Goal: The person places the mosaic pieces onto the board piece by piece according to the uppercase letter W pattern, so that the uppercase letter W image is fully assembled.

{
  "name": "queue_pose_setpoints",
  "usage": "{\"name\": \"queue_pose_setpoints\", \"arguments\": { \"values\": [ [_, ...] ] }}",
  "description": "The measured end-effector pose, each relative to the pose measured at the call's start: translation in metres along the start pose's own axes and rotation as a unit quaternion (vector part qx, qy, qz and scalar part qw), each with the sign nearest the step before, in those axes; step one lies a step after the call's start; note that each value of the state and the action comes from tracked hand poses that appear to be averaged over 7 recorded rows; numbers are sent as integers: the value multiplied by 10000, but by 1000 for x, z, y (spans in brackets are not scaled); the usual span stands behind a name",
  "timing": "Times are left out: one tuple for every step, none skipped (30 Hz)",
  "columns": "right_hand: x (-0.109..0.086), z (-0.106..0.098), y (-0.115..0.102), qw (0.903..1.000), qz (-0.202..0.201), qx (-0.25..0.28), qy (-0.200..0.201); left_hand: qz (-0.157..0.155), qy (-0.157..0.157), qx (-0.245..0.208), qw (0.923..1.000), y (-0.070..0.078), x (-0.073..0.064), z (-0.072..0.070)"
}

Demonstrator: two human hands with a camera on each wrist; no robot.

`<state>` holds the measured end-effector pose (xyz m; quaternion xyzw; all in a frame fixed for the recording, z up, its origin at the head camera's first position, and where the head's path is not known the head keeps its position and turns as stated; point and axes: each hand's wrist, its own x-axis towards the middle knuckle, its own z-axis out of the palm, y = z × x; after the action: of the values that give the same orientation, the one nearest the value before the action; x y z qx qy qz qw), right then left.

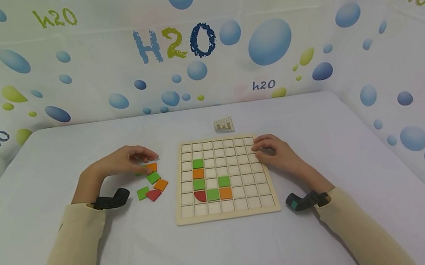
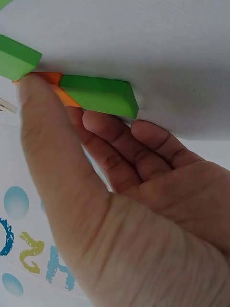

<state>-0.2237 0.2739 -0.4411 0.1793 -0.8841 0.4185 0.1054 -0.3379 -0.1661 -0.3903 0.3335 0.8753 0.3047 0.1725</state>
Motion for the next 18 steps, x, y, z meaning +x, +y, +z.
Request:
{"name": "queue_pose_setpoints", "arguments": {
  "values": [
    [0, 0, 0, 10000, 8, -3, -3, -3, 10, 12, 10000, 0, 0, 0],
    [0, 0, 0, 10000, -5, -22, -6, 0, 21, 22, 10000, -1, 1, 0],
    [0, 0, 0, 10000, -6, -29, -4, 12, 39, 27, 10000, -2, 1, 1],
    [0, 0, 0, 10000, 14, -27, -3, 12, 68, 24, 10000, -2, 1, 1],
    [0, 0, 0, 10000, 34, -17, -3, 17, 100, 19, 9999, -3, 2, 1],
    [0, 0, 1, 10000, 38, -12, -2, 23, 131, 19, 9999, -3, 2, 2],
    [0, 0, 1, 10000, 32, -8, -1, 19, 163, 19, 9999, -4, 3, 2],
    [0, 0, 1, 10000, 25, 9, 0, 5, 195, 16, 9998, -4, 3, 2],
    [0, 0, 1, 10000, 27, 22, 4, -9, 228, 22, 9997, -4, 3, 2],
    [0, 0, 1, 10000, 18, 29, 4, -31, 253, 28, 9997, -4, 3, 2],
    [0, 0, 1, 10000, 1, 28, 5, -36, 271, 44, 9996, -4, 4, 2],
    [0, 0, 1, 10000, -7, 41, 5, -48, 289, 64, 9996, -4, 3, 2],
    [0, 0, 0, 10000, -11, 49, 4, -47, 303, 85, 9995, -4, 3, 2],
    [1, 0, 0, 10000, -15, 45, 5, -41, 316, 109, 9994, -3, 4, 2],
    [1, 0, 0, 10000, -17, 40, 7, -32, 329, 124, 9994, -3, 4, 2],
    [1, 0, 0, 10000, -11, 49, 8, -19, 342, 141, 9993, -3, 4, 2],
    [1, 0, 0, 10000, -3, 67, 8, -13, 349, 154, 9993, -4, 4, 2],
    [1, 0, 0, 10000, 5, 77, 10, -14, 358, 156, 9992, -4, 4, 2]
  ]
}}
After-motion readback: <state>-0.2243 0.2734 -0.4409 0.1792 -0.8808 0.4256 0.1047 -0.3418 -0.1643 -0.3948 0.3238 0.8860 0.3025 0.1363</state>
